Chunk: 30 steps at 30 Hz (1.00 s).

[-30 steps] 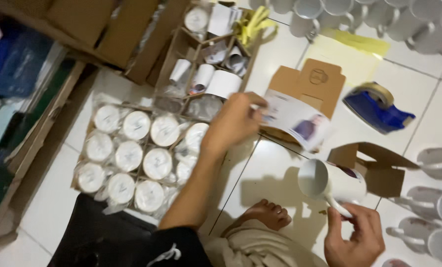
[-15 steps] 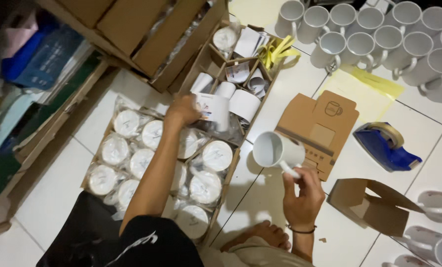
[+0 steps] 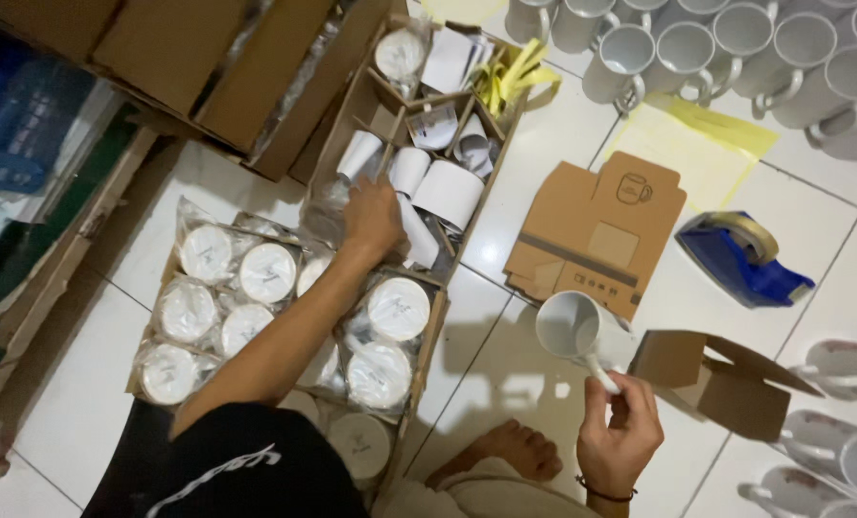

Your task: The person places a printed mug into a cardboard box, folds the box shut, and then uses a heat press machine to transfer a design onto another mug before peeling off the backing paper.

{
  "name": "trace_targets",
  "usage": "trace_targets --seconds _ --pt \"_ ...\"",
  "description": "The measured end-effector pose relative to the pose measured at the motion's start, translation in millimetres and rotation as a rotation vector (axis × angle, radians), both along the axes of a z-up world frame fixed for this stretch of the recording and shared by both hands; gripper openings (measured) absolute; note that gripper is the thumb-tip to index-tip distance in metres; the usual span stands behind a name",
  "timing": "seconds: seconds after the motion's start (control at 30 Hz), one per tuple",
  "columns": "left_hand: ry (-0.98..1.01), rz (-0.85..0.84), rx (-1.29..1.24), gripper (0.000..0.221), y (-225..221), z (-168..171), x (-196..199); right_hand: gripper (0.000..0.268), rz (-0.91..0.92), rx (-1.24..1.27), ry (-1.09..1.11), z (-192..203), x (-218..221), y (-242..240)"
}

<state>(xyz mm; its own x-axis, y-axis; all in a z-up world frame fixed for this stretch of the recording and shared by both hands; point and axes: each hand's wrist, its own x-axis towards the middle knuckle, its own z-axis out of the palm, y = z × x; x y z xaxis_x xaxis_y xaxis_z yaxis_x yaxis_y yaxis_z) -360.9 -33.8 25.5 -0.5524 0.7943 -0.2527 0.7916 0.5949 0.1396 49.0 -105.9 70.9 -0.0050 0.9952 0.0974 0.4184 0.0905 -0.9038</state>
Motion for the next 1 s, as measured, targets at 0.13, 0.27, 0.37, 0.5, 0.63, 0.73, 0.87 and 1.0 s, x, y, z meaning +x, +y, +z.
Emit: trace_targets --seconds 0.13,0.27,0.37,0.5,0.63,0.73,0.87,1.0 --pt "-0.014 -0.27 -0.101 0.055 1.3 -9.3 18.5 0.006 -0.04 -0.006 -0.021 8.6 4.2 -1.6" --pt "0.148 -0.789 -0.114 0.02 19.2 -46.2 6.4 0.01 -0.051 -0.046 -0.001 -3.2 6.9 -7.0" --pt "0.116 -0.846 -0.243 0.024 22.4 -32.8 9.7 0.011 -0.037 -0.022 -0.009 -7.0 6.7 -7.8" --pt "0.09 -1.027 -0.62 0.04 22.6 -93.0 0.6 0.009 -0.063 -0.018 0.042 -8.8 4.3 -14.8" --pt "-0.493 -0.556 -0.848 0.073 33.5 83.4 44.0 0.015 -0.077 0.003 0.012 -23.2 10.2 -17.2" --pt "-0.409 -0.395 -0.89 0.086 39.1 82.1 44.6 0.018 -0.092 -0.02 0.036 -25.7 15.4 -19.8" --pt "-0.414 -0.557 -0.745 0.034 47.6 1.5 20.2 0.012 -0.101 -0.009 -0.008 -19.7 16.4 -20.1" --pt "-0.214 -0.781 -0.234 0.014 23.1 -50.5 3.4 0.009 -0.116 0.021 -0.028 -15.4 18.4 -22.4"
